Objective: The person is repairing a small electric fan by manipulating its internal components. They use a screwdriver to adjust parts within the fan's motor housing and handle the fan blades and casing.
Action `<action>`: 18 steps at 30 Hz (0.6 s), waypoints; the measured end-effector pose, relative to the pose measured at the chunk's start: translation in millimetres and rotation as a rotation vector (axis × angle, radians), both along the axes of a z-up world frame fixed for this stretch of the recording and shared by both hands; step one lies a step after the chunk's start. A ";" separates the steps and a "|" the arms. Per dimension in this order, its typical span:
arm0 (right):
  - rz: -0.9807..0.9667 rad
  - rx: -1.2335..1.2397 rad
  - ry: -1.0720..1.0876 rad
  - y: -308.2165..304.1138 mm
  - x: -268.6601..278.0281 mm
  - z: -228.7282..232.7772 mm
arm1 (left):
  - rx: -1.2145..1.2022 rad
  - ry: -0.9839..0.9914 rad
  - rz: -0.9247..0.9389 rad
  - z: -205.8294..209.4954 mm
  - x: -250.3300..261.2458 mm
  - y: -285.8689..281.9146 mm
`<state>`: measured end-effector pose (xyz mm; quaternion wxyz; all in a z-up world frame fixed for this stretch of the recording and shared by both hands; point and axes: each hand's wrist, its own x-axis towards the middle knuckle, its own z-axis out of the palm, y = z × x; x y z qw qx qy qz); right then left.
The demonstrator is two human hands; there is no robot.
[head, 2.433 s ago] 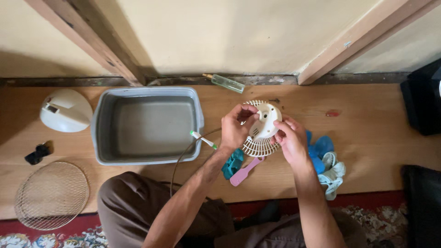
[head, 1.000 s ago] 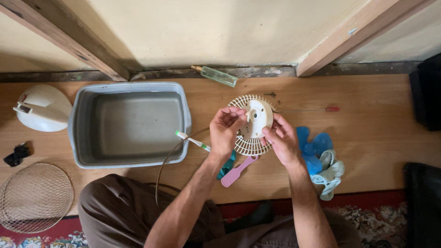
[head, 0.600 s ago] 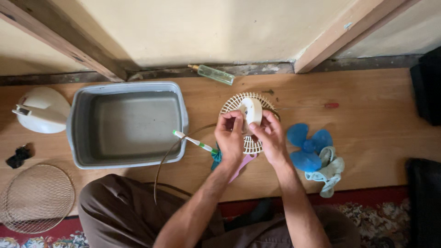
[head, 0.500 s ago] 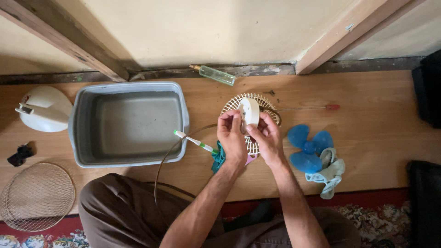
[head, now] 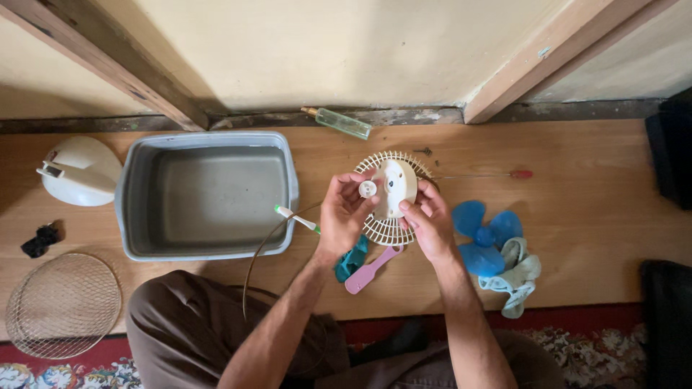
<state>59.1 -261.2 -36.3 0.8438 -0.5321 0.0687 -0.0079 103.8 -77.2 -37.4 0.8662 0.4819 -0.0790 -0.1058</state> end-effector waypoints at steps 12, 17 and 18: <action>0.038 -0.140 0.001 5.8 -0.3 12.5 | 0.538 -0.103 0.108 37.2 -0.4 1.3; 0.047 -0.116 -0.006 3.1 -1.4 11.6 | 0.668 -0.089 0.109 45.2 2.0 -2.3; 0.054 -0.134 -0.016 2.7 -0.9 11.2 | 0.684 -0.107 0.113 46.5 3.0 -2.2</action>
